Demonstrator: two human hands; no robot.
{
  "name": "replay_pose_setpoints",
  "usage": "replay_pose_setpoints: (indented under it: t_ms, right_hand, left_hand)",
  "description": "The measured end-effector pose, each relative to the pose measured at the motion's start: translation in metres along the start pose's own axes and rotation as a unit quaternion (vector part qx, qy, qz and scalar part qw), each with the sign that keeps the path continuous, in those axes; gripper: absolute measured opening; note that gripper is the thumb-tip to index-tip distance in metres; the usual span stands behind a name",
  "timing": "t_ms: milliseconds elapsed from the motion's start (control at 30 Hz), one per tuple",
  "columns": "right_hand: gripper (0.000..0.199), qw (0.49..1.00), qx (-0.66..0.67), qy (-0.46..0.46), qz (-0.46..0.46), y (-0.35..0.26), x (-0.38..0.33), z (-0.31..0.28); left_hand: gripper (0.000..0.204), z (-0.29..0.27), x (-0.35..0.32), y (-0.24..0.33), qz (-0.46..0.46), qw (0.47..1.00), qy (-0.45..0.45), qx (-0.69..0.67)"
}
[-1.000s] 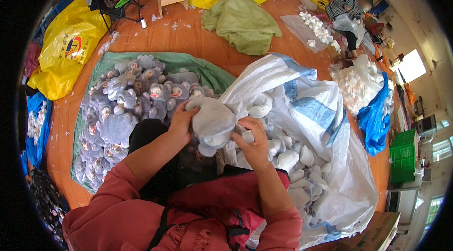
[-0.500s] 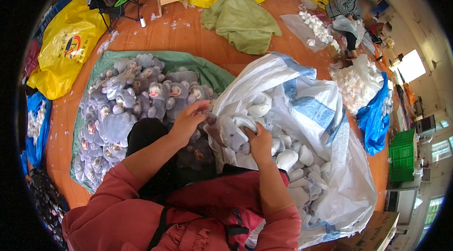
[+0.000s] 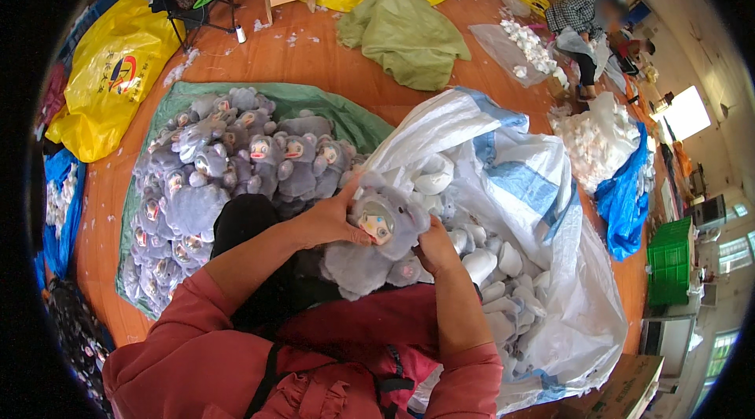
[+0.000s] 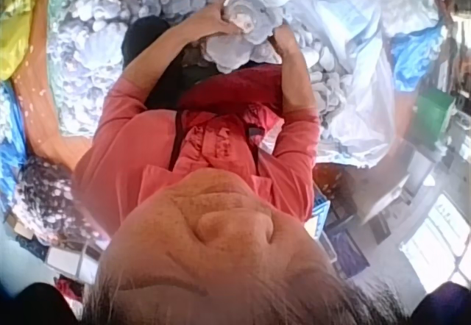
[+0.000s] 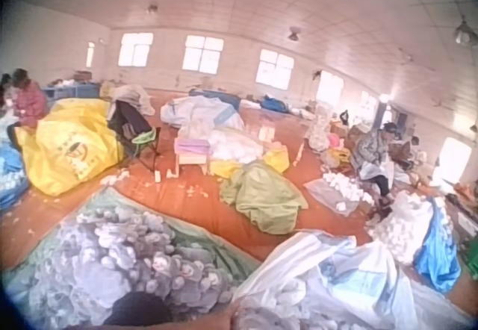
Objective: The person sits on the floor and repeatedly stuffs white filling material into grey plush toy shells. They pick up a shell, insert the filling by hand, and place the finished toy onto a growing pile on a green mat.
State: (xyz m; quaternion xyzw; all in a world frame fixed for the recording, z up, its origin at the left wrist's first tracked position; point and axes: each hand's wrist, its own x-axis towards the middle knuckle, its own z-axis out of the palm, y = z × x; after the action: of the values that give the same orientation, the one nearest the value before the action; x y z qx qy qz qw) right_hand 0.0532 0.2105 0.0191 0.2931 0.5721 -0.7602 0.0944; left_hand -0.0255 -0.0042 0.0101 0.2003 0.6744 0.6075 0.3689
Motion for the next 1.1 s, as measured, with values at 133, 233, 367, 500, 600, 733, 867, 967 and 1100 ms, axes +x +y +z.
replay_pose_setpoints:
  t_ms: [133, 233, 367, 500, 600, 733, 867, 967, 1100]
  right_hand:
    - [0.04, 0.998, 0.051, -0.021, -0.029, 0.012, 0.015, -0.013]
    - [0.058, 0.995, 0.05, -0.076, -0.047, 0.018, 0.023, -0.021]
    - [0.062, 0.98, -0.144, -0.113, -0.077, 0.019, 0.019, -0.012]
    - [0.062, 0.979, -0.156, -0.114, -0.058, 0.011, 0.012, -0.002]
    - [0.061, 0.979, -0.13, -0.114, -0.112, 0.009, 0.007, -0.001]
    - [0.061, 0.967, -0.045, -0.125, -0.219, 0.008, 0.005, 0.0]
    - [0.061, 0.958, -0.124, -0.084, -0.246, 0.014, 0.016, -0.004]
    - [0.058, 0.96, -0.163, 0.007, -0.225, 0.021, 0.018, -0.005]
    - [0.046, 0.968, -0.095, 0.021, -0.231, 0.014, 0.014, -0.012]
  left_hand:
    - [0.096, 0.005, 0.011, -0.017, -0.028, 0.997, 0.058, -0.037]
    - [0.079, 0.003, 0.014, -0.026, -0.027, 0.99, 0.129, -0.054]
    - [0.064, 0.006, 0.01, -0.022, -0.008, 0.989, 0.14, -0.049]
    - [0.056, 0.002, 0.004, -0.015, -0.035, 0.992, 0.05, -0.113]
    - [0.065, 0.007, 0.003, -0.018, 0.0, 0.992, 0.051, -0.117]
    - [0.075, 0.009, 0.009, -0.029, -0.03, 0.979, 0.036, -0.199]
    - [0.076, 0.003, 0.013, -0.031, -0.047, 0.966, 0.094, -0.236]
    - [0.068, -0.019, 0.007, 0.001, 0.036, 0.982, 0.168, -0.079]
    - [0.06, -0.099, 0.014, 0.011, 0.127, 0.96, 0.246, 0.04]
